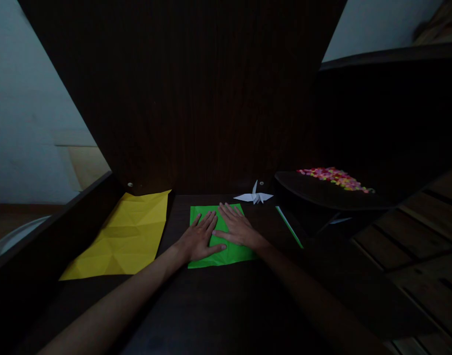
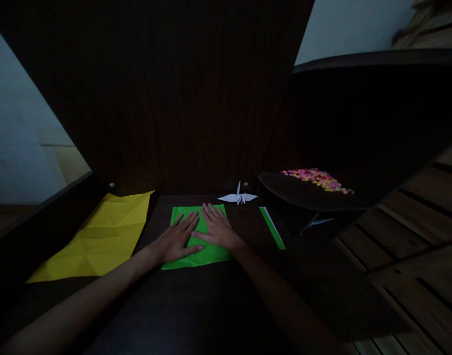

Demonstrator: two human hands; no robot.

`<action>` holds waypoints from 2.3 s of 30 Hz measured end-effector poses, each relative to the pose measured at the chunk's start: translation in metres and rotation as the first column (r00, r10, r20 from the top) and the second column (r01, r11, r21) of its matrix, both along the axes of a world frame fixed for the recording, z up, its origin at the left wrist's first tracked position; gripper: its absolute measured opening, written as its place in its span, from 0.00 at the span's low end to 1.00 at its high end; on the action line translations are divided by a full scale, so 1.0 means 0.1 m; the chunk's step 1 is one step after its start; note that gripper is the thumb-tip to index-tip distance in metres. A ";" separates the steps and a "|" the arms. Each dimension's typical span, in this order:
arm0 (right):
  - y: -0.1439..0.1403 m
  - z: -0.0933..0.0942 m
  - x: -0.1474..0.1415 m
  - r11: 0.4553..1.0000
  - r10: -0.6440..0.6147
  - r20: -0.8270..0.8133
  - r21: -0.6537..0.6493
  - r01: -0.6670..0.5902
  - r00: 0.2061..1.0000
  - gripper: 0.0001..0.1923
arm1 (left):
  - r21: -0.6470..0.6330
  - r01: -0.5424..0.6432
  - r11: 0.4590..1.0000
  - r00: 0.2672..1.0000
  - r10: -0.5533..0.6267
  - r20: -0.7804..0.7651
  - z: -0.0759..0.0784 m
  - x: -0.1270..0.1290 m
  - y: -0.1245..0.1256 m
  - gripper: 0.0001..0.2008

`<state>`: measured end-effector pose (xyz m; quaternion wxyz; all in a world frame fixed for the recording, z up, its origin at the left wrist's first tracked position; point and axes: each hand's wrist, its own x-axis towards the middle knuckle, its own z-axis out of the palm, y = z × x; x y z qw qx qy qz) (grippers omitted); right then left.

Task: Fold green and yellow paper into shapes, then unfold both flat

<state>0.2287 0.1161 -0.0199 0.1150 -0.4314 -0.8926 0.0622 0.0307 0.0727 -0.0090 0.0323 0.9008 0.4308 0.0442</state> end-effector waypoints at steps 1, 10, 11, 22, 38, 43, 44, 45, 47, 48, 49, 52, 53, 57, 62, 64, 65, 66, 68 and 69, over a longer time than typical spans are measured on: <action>0.00 0.00 0.00 1.000 -0.001 0.002 0.002 0.001 1.000 0.50 | 0.003 -0.003 1.000 1.000 0.003 0.002 0.00 -0.01 -0.04 0.48; -0.03 0.05 -0.02 0.999 -0.033 0.052 -0.013 0.034 0.998 0.48 | -0.019 -0.026 0.999 1.000 0.026 0.003 0.00 -0.07 -0.34 0.54; -0.03 0.06 -0.02 0.999 -0.038 0.058 -0.008 0.039 0.998 0.47 | -0.022 -0.030 0.999 1.000 0.030 0.004 0.01 -0.07 -0.35 0.54; -0.25 0.10 0.12 0.973 0.231 0.039 -0.006 -0.231 0.972 0.32 | -0.074 -0.051 0.996 0.998 0.054 0.032 0.09 -0.04 -0.39 0.56; -0.57 0.17 0.46 0.962 0.247 0.028 -0.125 -0.242 0.969 0.35 | -0.027 -0.051 0.998 0.999 0.052 0.011 0.03 -0.10 -0.39 0.38; -0.57 0.18 0.45 0.963 0.252 0.024 -0.106 -0.248 0.967 0.37 | -0.045 -0.070 0.997 0.998 0.069 -0.010 0.05 -0.14 -0.50 0.35; -0.58 0.18 0.45 0.963 0.251 0.019 -0.101 -0.248 0.968 0.38 | -0.051 -0.063 0.997 0.998 0.063 -0.005 0.05 -0.16 -0.53 0.35; -0.58 0.18 0.46 0.964 0.251 0.014 -0.098 -0.248 0.968 0.39 | -0.051 -0.053 0.997 0.999 0.053 0.002 0.05 -0.18 -0.57 0.35; -0.59 0.19 0.46 0.964 0.253 0.008 -0.091 -0.251 0.967 0.40 | -0.044 -0.033 0.998 0.999 0.034 0.016 0.04 -0.23 -0.65 0.35; -0.59 0.19 0.46 0.963 0.255 0.008 -0.087 -0.253 0.967 0.40 | -0.040 -0.026 0.999 0.999 0.027 0.019 0.04 -0.25 -0.69 0.35; -0.59 0.19 0.46 0.963 0.256 0.010 -0.085 -0.254 0.967 0.40 | -0.040 -0.020 0.999 1.000 0.020 0.020 0.04 -0.27 -0.73 0.34; -0.62 0.21 0.45 0.967 0.244 0.022 -0.087 -0.241 0.970 0.41 | -0.051 -0.001 0.999 1.000 0.002 0.019 0.07 -0.30 -0.82 0.34; -0.63 0.22 0.44 0.968 0.235 0.026 -0.094 -0.232 0.972 0.42 | -0.057 -0.001 0.998 1.000 0.003 0.021 0.09 -0.31 -0.83 0.34; -0.71 0.30 0.39 0.968 0.228 0.023 -0.118 -0.223 0.973 0.46 | -0.043 -0.027 0.999 0.998 0.029 0.059 0.20 -0.32 -0.82 0.37; -0.82 0.49 0.46 0.967 0.232 0.003 -0.108 -0.230 0.973 0.50 | -0.040 0.018 0.999 0.993 -0.013 0.120 0.32 -0.39 -0.77 0.37; -0.85 0.57 0.54 0.966 0.231 0.014 -0.125 -0.228 0.973 0.51 | -0.046 0.032 0.998 0.990 -0.026 0.142 0.33 -0.43 -0.76 0.37; -0.86 0.60 0.60 0.965 0.227 0.023 -0.138 -0.222 0.974 0.50 | -0.045 0.039 0.998 0.988 -0.032 0.152 0.33 -0.44 -0.76 0.38; -0.87 0.63 0.65 0.965 0.221 0.034 -0.156 -0.213 0.975 0.50 | -0.042 0.045 0.998 0.986 -0.038 0.161 0.32 -0.46 -0.75 0.40; -0.88 0.66 0.77 0.960 0.212 0.055 -0.196 -0.198 0.976 0.50 | -0.036 0.058 0.998 0.983 -0.050 0.174 0.29 -0.49 -0.74 0.41; -0.88 0.66 0.82 0.958 0.206 0.059 -0.215 -0.189 0.977 0.50 | -0.033 0.065 0.997 0.982 -0.058 0.179 0.27 -0.51 -0.73 0.41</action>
